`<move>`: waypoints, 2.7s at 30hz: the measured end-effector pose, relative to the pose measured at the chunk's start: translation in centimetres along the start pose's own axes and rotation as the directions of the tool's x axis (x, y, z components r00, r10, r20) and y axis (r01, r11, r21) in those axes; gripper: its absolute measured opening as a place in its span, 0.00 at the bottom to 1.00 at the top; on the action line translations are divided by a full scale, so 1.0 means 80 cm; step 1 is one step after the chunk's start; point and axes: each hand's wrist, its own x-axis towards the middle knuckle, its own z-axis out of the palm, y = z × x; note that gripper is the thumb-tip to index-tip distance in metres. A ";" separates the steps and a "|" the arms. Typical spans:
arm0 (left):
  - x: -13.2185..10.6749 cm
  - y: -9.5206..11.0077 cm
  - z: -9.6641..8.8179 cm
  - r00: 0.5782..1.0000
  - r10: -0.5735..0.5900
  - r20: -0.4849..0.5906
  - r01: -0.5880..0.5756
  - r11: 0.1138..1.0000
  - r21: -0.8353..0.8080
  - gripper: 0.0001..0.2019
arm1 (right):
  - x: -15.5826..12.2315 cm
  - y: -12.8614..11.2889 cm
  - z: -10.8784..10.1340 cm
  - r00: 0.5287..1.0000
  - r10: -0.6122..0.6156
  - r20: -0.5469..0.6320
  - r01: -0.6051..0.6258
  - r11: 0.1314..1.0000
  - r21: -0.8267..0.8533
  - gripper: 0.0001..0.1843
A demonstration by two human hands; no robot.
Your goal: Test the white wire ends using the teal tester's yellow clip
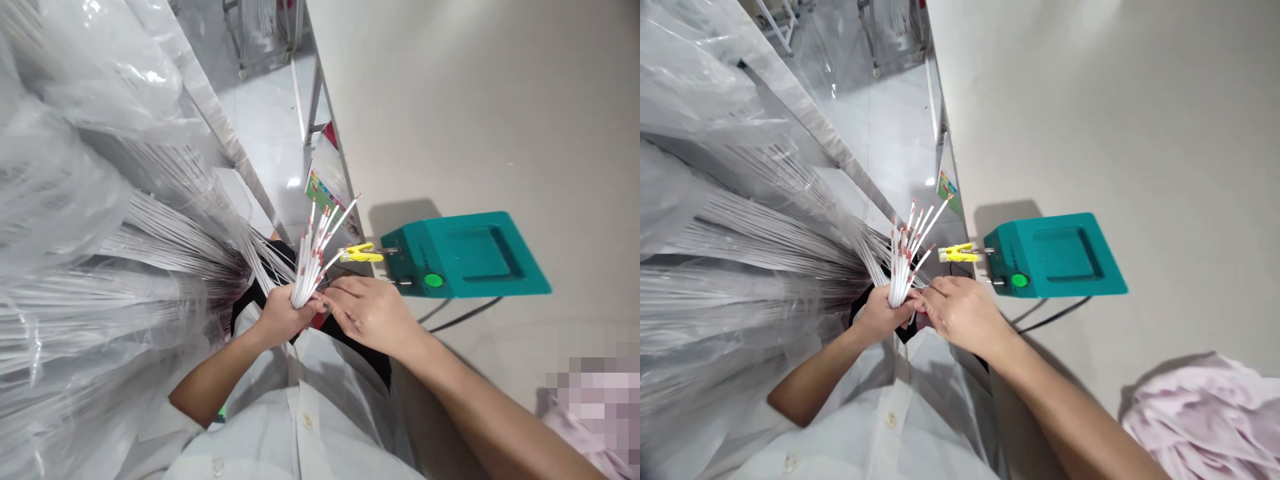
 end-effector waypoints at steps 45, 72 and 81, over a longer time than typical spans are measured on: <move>0.057 0.039 0.040 0.988 0.035 -0.151 -0.051 0.993 -0.104 0.23 | 0.031 0.063 -0.076 0.945 0.183 0.272 -0.012 0.848 -0.529 0.18; 0.011 0.037 -0.009 0.996 0.087 -0.024 -0.090 0.957 -0.277 0.12 | 0.011 -0.009 0.012 0.834 0.552 -0.014 -0.308 0.485 0.819 0.09; 0.003 0.025 -0.007 0.996 0.085 0.022 -0.079 0.981 -0.177 0.13 | 0.007 -0.008 0.021 0.754 0.613 0.236 -0.340 0.057 0.939 0.07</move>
